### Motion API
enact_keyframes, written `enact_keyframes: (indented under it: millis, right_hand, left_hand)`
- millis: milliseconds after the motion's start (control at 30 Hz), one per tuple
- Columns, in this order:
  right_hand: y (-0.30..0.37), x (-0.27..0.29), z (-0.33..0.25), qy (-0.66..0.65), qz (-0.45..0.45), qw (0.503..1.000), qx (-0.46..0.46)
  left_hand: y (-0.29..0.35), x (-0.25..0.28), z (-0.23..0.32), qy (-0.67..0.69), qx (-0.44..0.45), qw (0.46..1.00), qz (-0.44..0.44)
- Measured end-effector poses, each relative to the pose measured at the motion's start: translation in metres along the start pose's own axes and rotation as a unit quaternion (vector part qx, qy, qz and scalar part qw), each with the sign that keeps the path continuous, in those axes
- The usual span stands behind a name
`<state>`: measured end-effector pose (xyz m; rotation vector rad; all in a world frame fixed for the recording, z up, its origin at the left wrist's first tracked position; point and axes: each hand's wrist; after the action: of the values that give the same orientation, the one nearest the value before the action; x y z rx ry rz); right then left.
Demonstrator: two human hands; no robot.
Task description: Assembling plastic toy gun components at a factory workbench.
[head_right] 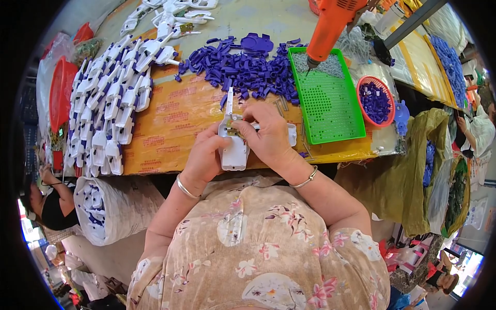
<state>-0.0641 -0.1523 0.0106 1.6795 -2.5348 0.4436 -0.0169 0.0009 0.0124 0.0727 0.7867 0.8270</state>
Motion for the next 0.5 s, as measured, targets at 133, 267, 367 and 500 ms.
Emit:
enact_keyframes:
  millis: [133,267,367,500]
  right_hand:
    - [-0.0043,0.0056,0.0044,0.131,-0.003,0.976,0.175]
    - [-0.0029,0.0089,0.0013,0.146,-0.019,0.973,0.178]
    - [-0.0029,0.0075,-0.001,0.191,0.003,0.941,0.281]
    - [-0.0038,0.0083,-0.0016,0.215,-0.004,0.925,0.314]
  left_hand:
    - [0.0012,0.0005,0.0028,0.033,0.0,0.999,0.015]
    - [0.0016,0.0008,0.0039,0.051,-0.012,0.998,0.023]
    - [0.0016,0.0058,0.0006,0.056,-0.012,0.998,-0.008]
    - [0.0039,-0.0003,0.0018,0.025,-0.015,0.999,0.025]
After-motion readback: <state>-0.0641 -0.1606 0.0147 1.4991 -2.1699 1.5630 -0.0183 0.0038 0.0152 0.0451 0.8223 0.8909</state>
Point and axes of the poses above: each hand's wrist, its own y-axis away from the middle knuckle, its own x-axis out of the back of the hand, z = x × y, and after that the axes turned 2 degrees about x, right-handed
